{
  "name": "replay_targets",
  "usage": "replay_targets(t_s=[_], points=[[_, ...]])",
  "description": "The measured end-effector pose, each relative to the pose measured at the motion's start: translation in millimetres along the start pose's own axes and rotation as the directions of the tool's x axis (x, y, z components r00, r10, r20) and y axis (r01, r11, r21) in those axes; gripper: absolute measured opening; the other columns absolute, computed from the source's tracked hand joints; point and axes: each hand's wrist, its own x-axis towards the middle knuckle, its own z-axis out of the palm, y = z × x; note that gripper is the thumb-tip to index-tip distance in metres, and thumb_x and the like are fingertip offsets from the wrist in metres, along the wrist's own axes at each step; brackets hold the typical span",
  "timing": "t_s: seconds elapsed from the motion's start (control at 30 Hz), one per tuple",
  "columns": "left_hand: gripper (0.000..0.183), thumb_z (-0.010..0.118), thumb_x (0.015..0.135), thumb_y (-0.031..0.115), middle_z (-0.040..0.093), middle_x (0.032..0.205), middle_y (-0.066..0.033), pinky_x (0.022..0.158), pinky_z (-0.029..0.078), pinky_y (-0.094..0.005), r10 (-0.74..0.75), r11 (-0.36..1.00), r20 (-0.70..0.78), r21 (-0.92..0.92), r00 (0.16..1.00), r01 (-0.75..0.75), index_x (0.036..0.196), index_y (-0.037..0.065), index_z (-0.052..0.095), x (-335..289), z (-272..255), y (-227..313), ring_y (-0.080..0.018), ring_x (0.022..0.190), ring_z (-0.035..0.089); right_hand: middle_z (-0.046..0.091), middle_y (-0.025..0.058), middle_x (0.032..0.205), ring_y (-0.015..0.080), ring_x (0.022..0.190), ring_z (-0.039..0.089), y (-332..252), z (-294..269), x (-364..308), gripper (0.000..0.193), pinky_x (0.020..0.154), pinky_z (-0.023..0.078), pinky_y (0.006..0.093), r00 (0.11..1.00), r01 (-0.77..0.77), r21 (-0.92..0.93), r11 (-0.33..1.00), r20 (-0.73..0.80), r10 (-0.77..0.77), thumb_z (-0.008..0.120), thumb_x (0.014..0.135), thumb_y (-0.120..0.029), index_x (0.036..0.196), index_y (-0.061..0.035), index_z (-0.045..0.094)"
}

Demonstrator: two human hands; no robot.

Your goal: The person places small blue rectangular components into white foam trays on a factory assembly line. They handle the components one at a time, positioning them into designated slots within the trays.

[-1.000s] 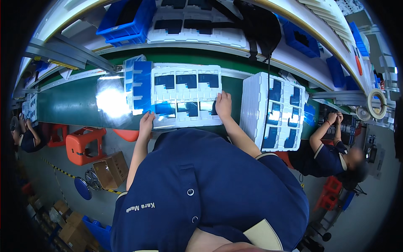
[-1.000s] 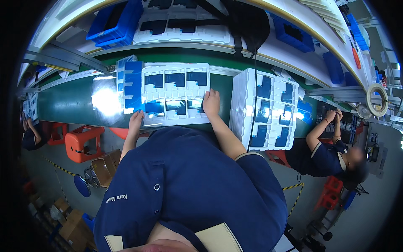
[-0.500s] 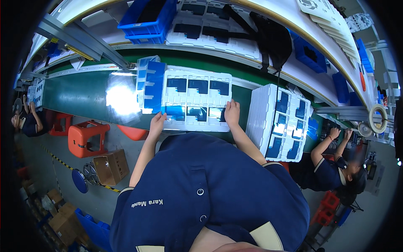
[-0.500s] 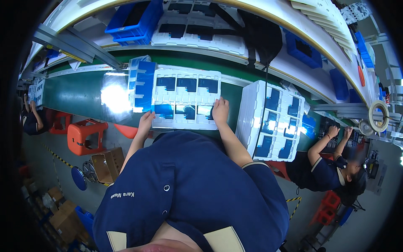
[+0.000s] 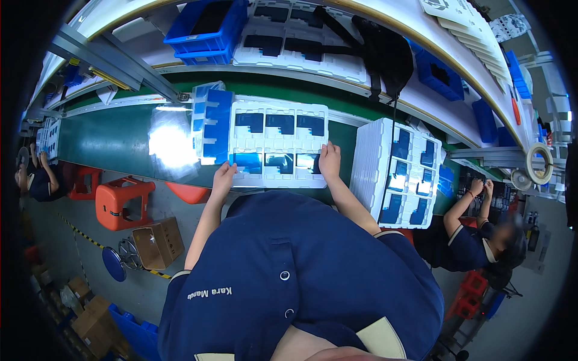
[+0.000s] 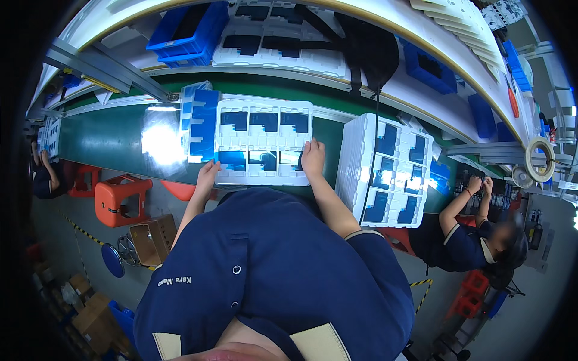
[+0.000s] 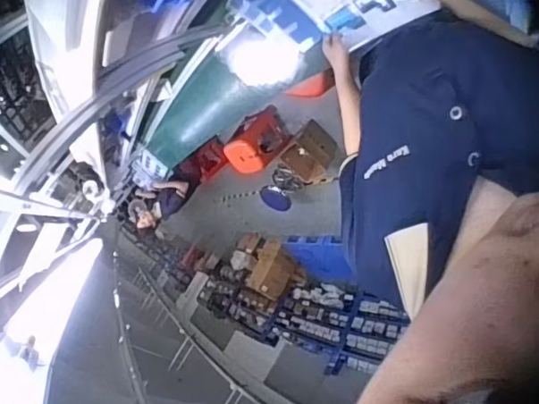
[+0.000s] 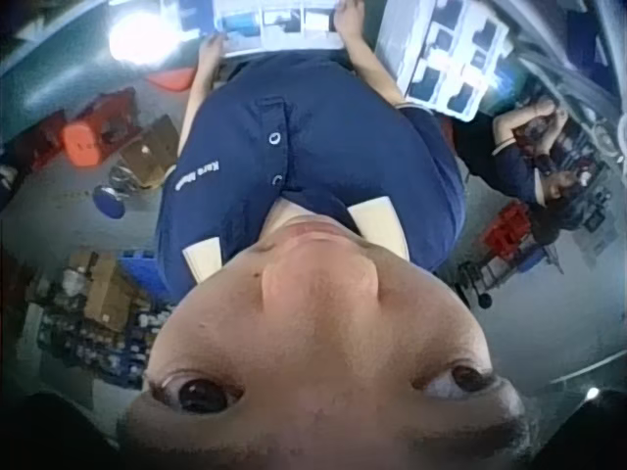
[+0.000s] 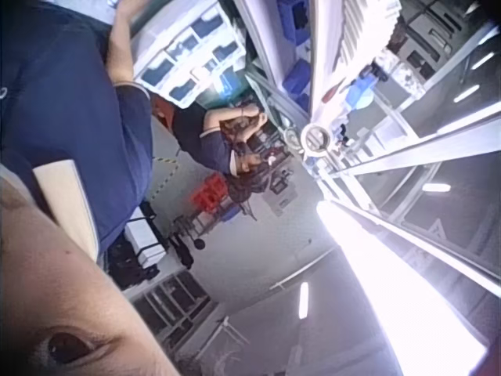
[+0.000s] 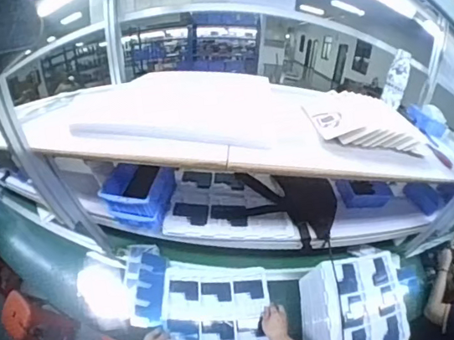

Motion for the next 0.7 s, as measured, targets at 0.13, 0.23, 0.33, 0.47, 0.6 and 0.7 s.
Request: replay_targets(t_s=[0.13, 0.23, 0.33, 0.47, 0.6, 0.7], points=[[0.031, 0.054, 0.09, 0.027, 0.046, 0.13, -0.0273, 0.1, 0.026, -0.0328, -0.01, 1.0, 0.005, -0.001, 1.0, 0.01, 0.073, 0.002, 0.057, -2.0, 0.4, 3.4, -0.0284, 0.134, 0.029, 0.055, 0.0233, 0.104, 0.0372, 0.094, 0.055, -0.2, 0.9, -0.6, 0.035, 0.084, 0.045, 0.0414, 1.0, -0.023, 0.026, 0.999, 0.011, 0.023, 0.045, 0.093, -0.022, 0.116, 0.0023, 0.056], [0.03, 0.054, 0.09, 0.027, 0.043, 0.133, -0.0267, 0.101, 0.026, -0.0335, -0.018, 1.0, -0.002, -0.013, 1.0, 0.018, 0.073, 0.003, 0.056, -0.4, 0.0, -0.8, -0.028, 0.133, 0.03, 0.054, 0.0228, 0.106, 0.0375, 0.095, 0.055, -0.6, 0.3, -0.1, 0.037, 0.085, 0.044, 0.0421, 0.999, -0.036, 0.039, 0.999, 0.023, 0.035, 0.046, 0.092, -0.023, 0.116, 0.0031, 0.055], [0.029, 0.054, 0.09, 0.028, 0.041, 0.136, -0.0245, 0.1, 0.025, -0.0345, -0.021, 1.0, 0.009, -0.016, 1.0, 0.021, 0.073, 0.005, 0.054, 4.6, -1.0, -11.9, -0.0267, 0.129, 0.033, 0.054, 0.0229, 0.105, 0.0376, 0.094, 0.055, -1.8, 0.1, -0.2, 0.037, 0.084, 0.044, 0.0421, 1.0, -0.029, 0.031, 0.999, 0.011, 0.029, 0.046, 0.092, -0.023, 0.116, 0.003, 0.056], [0.029, 0.054, 0.09, 0.028, 0.04, 0.137, -0.0233, 0.099, 0.026, -0.0334, -0.007, 1.0, 0.038, -0.013, 0.999, 0.008, 0.073, 0.005, 0.054, 10.4, -4.6, -22.1, -0.0252, 0.126, 0.036, 0.054, 0.023, 0.105, 0.0376, 0.094, 0.055, -2.6, -0.6, -0.9, 0.036, 0.084, 0.045, 0.0421, 1.0, -0.018, 0.025, 1.0, -0.007, 0.018, 0.047, 0.092, -0.023, 0.116, 0.0022, 0.056], [0.028, 0.055, 0.09, 0.028, 0.038, 0.138, -0.0231, 0.099, 0.025, -0.0335, -0.004, 1.0, 0.027, -0.002, 1.0, 0.004, 0.073, 0.005, 0.054, 8.0, -1.7, -16.6, -0.0251, 0.127, 0.035, 0.054, 0.0234, 0.105, 0.0377, 0.093, 0.056, -1.3, -0.1, -0.8, 0.035, 0.083, 0.045, 0.0423, 1.0, -0.02, 0.018, 1.0, -0.01, 0.02, 0.047, 0.092, -0.022, 0.116, 0.0014, 0.056], [0.028, 0.055, 0.09, 0.027, 0.037, 0.139, -0.0228, 0.101, 0.024, -0.0336, -0.018, 0.999, 0.015, -0.045, 1.0, 0.019, 0.072, 0.005, 0.054, 4.1, -0.6, -12.8, -0.0256, 0.128, 0.033, 0.054, 0.0236, 0.105, 0.0379, 0.093, 0.056, -4.5, -2.3, -0.3, 0.036, 0.083, 0.045, 0.0426, 0.999, -0.033, 0.023, 0.999, 0.016, 0.032, 0.046, 0.092, -0.022, 0.116, 0.0016, 0.056]])
